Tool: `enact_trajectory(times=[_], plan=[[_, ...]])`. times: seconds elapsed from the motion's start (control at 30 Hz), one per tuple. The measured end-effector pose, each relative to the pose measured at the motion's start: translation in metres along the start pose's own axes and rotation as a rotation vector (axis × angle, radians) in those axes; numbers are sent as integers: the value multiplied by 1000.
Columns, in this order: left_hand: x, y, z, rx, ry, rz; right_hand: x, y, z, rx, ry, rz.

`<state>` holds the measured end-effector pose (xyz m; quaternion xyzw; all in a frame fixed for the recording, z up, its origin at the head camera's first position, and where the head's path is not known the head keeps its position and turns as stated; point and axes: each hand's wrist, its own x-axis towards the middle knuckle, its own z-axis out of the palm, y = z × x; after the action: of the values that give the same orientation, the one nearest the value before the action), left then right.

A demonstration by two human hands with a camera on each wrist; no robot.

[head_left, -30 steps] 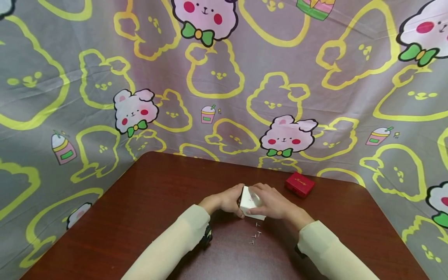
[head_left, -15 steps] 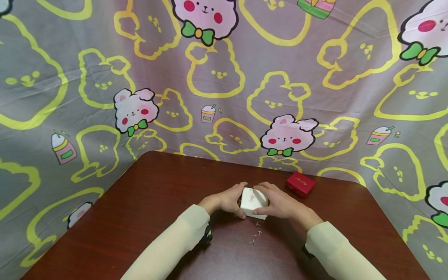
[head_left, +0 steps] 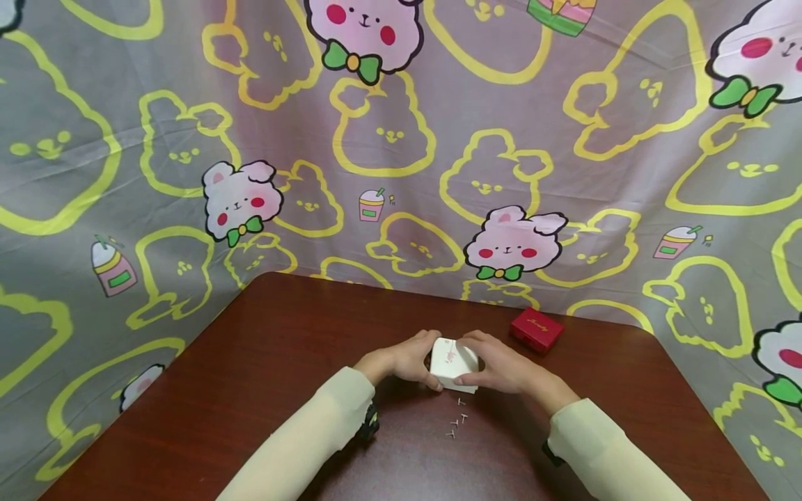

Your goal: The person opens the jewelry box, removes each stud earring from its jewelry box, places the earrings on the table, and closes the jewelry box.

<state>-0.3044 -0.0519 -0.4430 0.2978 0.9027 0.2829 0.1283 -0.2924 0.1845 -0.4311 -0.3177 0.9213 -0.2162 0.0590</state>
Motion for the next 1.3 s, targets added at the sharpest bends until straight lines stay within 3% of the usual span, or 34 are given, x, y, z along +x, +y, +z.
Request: enact_trajectory(times=[0.83, 1.3], plan=[[1, 2, 1, 57, -23, 10, 1, 5, 4, 64, -8, -21], [1, 4, 0, 46, -25, 11, -2, 9, 4, 47, 8, -19]])
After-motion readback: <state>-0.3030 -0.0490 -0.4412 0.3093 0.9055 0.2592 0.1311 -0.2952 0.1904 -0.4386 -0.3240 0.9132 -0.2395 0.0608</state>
